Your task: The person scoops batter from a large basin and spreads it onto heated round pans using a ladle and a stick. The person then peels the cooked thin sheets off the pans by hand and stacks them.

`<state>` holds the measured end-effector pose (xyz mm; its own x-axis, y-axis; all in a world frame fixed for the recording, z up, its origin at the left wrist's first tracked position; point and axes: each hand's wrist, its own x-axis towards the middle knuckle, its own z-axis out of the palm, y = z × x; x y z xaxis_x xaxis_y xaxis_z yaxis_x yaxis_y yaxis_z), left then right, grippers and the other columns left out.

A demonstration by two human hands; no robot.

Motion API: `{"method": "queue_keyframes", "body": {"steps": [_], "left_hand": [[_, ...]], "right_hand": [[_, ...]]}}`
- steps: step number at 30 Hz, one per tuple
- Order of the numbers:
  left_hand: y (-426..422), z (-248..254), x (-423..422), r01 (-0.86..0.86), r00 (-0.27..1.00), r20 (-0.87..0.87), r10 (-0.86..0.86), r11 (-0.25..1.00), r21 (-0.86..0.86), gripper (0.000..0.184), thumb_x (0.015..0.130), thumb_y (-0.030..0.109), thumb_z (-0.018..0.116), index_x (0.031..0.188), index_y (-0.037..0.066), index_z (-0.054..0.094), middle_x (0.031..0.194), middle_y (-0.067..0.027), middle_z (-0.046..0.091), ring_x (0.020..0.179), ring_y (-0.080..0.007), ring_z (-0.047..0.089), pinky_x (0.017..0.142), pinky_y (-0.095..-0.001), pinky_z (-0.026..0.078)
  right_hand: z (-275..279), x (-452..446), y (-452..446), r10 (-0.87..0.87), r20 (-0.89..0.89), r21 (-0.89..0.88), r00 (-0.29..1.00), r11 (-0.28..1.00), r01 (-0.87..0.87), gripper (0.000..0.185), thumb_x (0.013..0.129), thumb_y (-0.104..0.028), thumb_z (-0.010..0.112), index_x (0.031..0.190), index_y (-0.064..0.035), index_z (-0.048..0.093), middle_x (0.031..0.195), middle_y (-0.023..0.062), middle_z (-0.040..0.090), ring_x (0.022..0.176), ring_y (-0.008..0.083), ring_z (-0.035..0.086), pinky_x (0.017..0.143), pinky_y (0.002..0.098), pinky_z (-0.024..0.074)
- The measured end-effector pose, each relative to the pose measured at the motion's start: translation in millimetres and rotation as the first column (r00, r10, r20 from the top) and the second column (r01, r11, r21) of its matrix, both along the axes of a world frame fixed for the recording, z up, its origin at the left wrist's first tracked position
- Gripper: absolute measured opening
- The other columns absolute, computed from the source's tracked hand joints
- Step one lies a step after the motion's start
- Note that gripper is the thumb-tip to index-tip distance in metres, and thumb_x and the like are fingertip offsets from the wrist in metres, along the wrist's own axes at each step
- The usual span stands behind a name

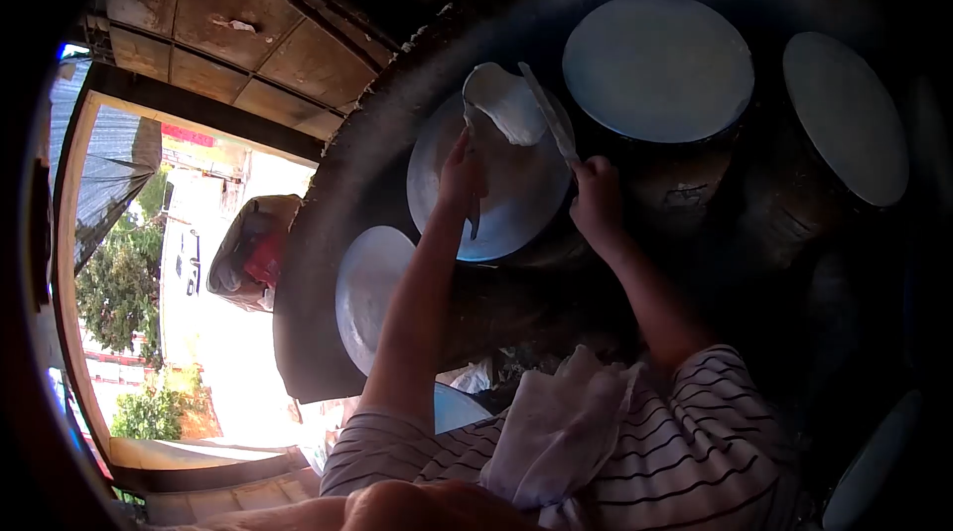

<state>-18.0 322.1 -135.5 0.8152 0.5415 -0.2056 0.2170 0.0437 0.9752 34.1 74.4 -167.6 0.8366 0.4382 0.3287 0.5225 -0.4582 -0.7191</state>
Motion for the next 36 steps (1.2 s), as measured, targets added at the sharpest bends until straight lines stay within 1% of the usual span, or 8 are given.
{"method": "queue_keyframes", "body": {"steps": [4, 12, 15, 17, 24, 26, 30, 36], "left_hand": [[-3.1, 24.7, -26.2, -0.011, 0.995, -0.1, 0.007, 0.999, -0.038, 0.06, 0.089, 0.007, 0.052, 0.143, 0.024, 0.034, 0.067, -0.0008, 0.05, 0.045, -0.0104, 0.045, 0.038, -0.0281, 0.037], [15.5, 39.4, -55.8, 0.037, 0.947, -0.295, 0.128, 0.868, 0.495, 0.051, 0.09, 0.013, 0.052, 0.14, 0.018, 0.041, 0.074, -0.0117, 0.061, 0.043, -0.0138, 0.05, 0.041, -0.0311, 0.042], [38.7, 12.4, -55.7, 0.075, 0.927, -0.321, 0.194, 0.742, 0.666, 0.052, 0.089, 0.016, 0.052, 0.14, 0.016, 0.04, 0.09, -0.0197, 0.067, 0.071, -0.03, 0.065, 0.062, -0.0402, 0.05], [63.2, -29.8, -66.0, -0.038, 0.985, -0.048, 0.167, 0.48, 0.876, 0.052, 0.089, 0.018, 0.052, 0.14, 0.018, 0.04, 0.102, -0.0227, 0.065, 0.097, -0.0393, 0.062, 0.079, -0.0443, 0.049], [24.0, 13.5, -119.4, 0.031, 0.874, -0.328, 0.358, 0.633, 0.774, 0.053, 0.088, 0.023, 0.053, 0.139, 0.027, 0.04, 0.1, -0.0257, 0.064, 0.093, -0.0419, 0.062, 0.079, -0.0471, 0.049], [8.1, 28.5, -121.6, -0.011, 0.818, -0.424, 0.388, 0.748, 0.664, 0.052, 0.088, 0.023, 0.056, 0.138, 0.024, 0.042, 0.117, -0.0218, 0.06, 0.109, -0.0347, 0.058, 0.09, -0.0398, 0.045], [4.3, 3.3, -139.7, -0.143, 0.879, -0.271, 0.393, 0.758, 0.636, 0.056, 0.088, 0.021, 0.053, 0.141, 0.031, 0.037, 0.113, -0.0236, 0.061, 0.101, -0.0393, 0.06, 0.084, -0.0436, 0.047], [-12.7, 18.1, -151.5, -0.269, 0.824, -0.286, 0.49, 0.781, 0.564, 0.053, 0.089, 0.018, 0.056, 0.139, 0.025, 0.042, 0.114, -0.0225, 0.062, 0.102, -0.0315, 0.062, 0.084, -0.0373, 0.047]], "right_hand": [[18.1, -36.4, 7.6, 0.08, -0.095, -0.199, 0.992, 0.975, -0.097, 0.045, 0.074, 0.003, 0.06, 0.118, -0.0037, 0.055, 0.109, 0.0139, 0.05, 0.101, 0.0328, 0.051, 0.087, 0.0408, 0.0457], [36.4, -20.2, -2.7, 0.118, -0.003, -0.126, 0.993, 0.985, -0.117, 0.027, 0.076, 0.003, 0.058, 0.102, -0.0005, 0.062, 0.102, 0.0129, 0.056, 0.098, 0.033, 0.054, 0.083, 0.0387, 0.0476], [13.4, -2.9, 39.9, 0.171, 0.01, -0.035, 0.985, 0.985, -0.171, 0.034, 0.072, 0.002, 0.063, 0.105, -0.0016, 0.062, 0.101, 0.0115, 0.058, 0.1, 0.0327, 0.054, 0.084, 0.039, 0.0478], [21.0, 19.5, 41.9, 0.145, 0.098, -0.052, 0.985, 0.989, -0.14, 0.036, 0.07, 0.004, 0.063, 0.105, -0.0014, 0.062, 0.102, 0.0111, 0.058, 0.097, 0.0321, 0.055, 0.082, 0.0396, 0.0483], [17.8, -6.4, 65.1, 0.263, 0.024, 0.028, 0.964, 0.964, -0.264, 0.029, 0.071, 0.003, 0.06, 0.099, -0.0014, 0.065, 0.098, 0.0145, 0.061, 0.093, 0.0335, 0.059, 0.081, 0.0403, 0.0484], [22.5, 8.4, 65.7, 0.295, 0.099, 0.103, 0.95, 0.947, -0.304, 0.028, 0.071, 0.004, 0.06, 0.098, -0.0011, 0.066, 0.097, 0.014, 0.062, 0.091, 0.034, 0.06, 0.081, 0.0403, 0.0486], [30.2, 30.4, 26.4, 0.158, 0.19, -0.127, 0.969, 0.983, -0.135, 0.028, 0.073, 0.006, 0.058, 0.098, -0.0015, 0.068, 0.099, 0.0104, 0.063, 0.089, 0.0315, 0.06, 0.08, 0.0392, 0.0489], [25.6, 40.7, 98.5, 0.438, 0.076, -0.192, 0.896, 0.888, -0.418, 0.027, 0.073, 0.004, 0.058, 0.096, -0.0036, 0.069, 0.095, 0.0112, 0.063, 0.088, 0.0312, 0.06, 0.078, 0.0393, 0.0489]]}}
